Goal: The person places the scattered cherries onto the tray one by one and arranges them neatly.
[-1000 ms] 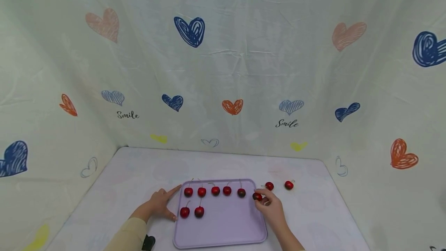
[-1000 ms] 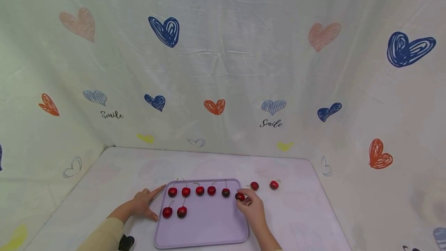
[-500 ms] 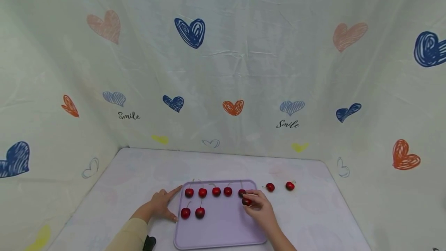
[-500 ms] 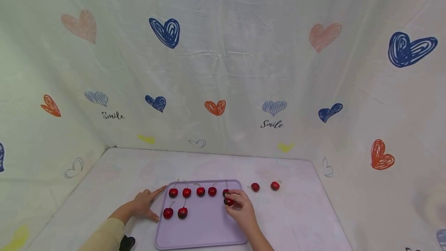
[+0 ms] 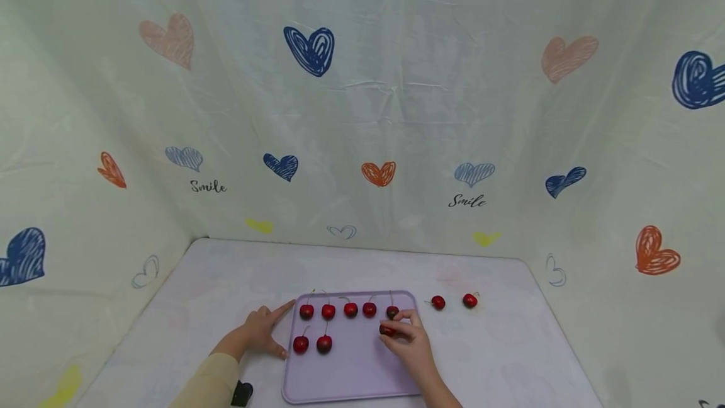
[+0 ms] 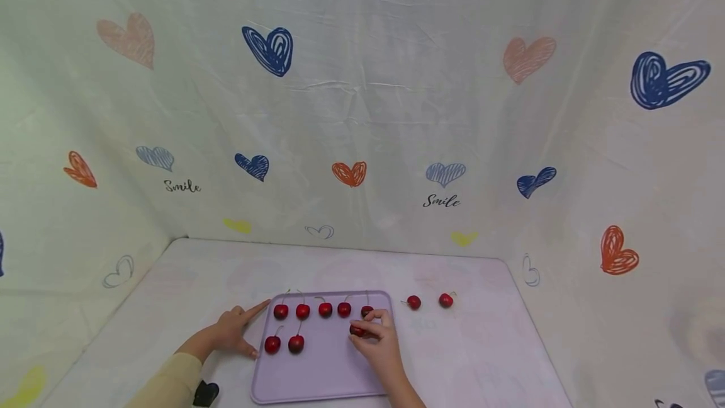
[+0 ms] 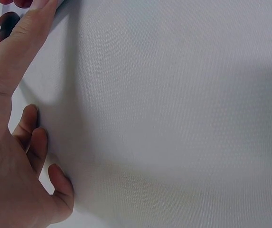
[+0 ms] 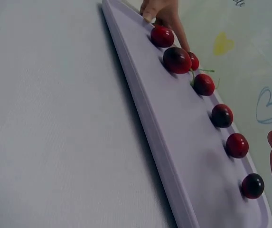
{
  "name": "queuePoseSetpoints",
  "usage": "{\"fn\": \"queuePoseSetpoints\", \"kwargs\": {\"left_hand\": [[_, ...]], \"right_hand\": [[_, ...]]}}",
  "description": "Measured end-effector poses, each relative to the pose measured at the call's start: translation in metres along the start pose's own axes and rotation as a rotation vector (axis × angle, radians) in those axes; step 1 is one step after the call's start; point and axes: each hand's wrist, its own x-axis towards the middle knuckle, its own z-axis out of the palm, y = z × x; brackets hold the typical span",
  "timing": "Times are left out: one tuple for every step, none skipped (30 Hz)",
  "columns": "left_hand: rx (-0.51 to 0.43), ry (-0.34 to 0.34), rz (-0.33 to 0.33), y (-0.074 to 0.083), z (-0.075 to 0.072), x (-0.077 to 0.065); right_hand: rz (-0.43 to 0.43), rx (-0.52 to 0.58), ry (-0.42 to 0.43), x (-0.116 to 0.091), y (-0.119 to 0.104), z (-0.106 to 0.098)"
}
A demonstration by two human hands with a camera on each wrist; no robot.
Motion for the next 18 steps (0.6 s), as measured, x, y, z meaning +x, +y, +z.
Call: {"fn": "queuePoseSetpoints", "kwargs": {"left_hand": [[0.001, 0.001, -0.004, 0.0, 0.0, 0.0], [0.001, 0.0, -0.006, 0.001, 0.0, 0.0], [0.003, -0.001, -0.007, 0.001, 0.0, 0.0], [0.002, -0.003, -0.009, 0.002, 0.0, -0.001], [0.0, -0.003, -0.011, 0.002, -0.001, -0.001], [-0.002, -0.005, -0.014, 0.003, -0.001, -0.001], [-0.001, -0.006, -0.015, 0.003, -0.001, -0.002], [-0.002, -0.006, -0.015, 0.004, -0.002, -0.002], [-0.002, -0.005, -0.015, 0.004, -0.002, -0.003], [-0.005, -0.004, -0.016, 0.004, -0.002, -0.003], [-0.009, -0.002, -0.013, 0.004, -0.002, -0.003], [-0.009, 0.0, -0.011, 0.004, -0.002, -0.003], [-0.007, 0.002, -0.01, 0.003, -0.002, -0.003], [-0.008, 0.003, -0.009, 0.003, -0.002, -0.003], [-0.006, 0.005, -0.008, 0.003, -0.002, -0.002], [-0.006, 0.006, -0.006, 0.002, -0.001, -0.002], [-0.006, 0.006, -0.005, 0.002, -0.001, -0.001], [-0.002, 0.005, -0.001, 0.001, 0.0, -0.001]], "right_hand": [[-0.016, 0.012, -0.004, -0.001, -0.005, 0.002], [-0.032, 0.023, -0.01, -0.001, -0.009, 0.004], [-0.036, 0.031, -0.015, -0.002, -0.013, 0.006], [-0.036, 0.037, -0.014, -0.002, -0.014, 0.008], [-0.041, 0.043, -0.012, -0.002, -0.014, 0.01], [-0.049, 0.044, -0.009, -0.002, -0.013, 0.013], [-0.057, 0.047, -0.004, -0.002, -0.009, 0.015], [-0.061, 0.05, 0.001, -0.002, -0.005, 0.016], [-0.068, 0.045, 0.006, -0.002, 0.0, 0.018], [-0.073, 0.046, 0.012, -0.002, 0.005, 0.02], [-0.076, 0.04, 0.015, -0.002, 0.009, 0.021], [-0.078, 0.03, 0.017, -0.002, 0.013, 0.023], [-0.065, 0.031, 0.017, -0.002, 0.016, 0.024], [-0.05, 0.029, 0.018, -0.002, 0.017, 0.025], [-0.037, 0.025, 0.017, -0.002, 0.018, 0.026], [-0.018, 0.029, 0.015, -0.003, 0.019, 0.027], [-0.006, 0.032, 0.011, -0.003, 0.019, 0.028], [0.014, 0.042, 0.008, -0.004, 0.019, 0.029]]}}
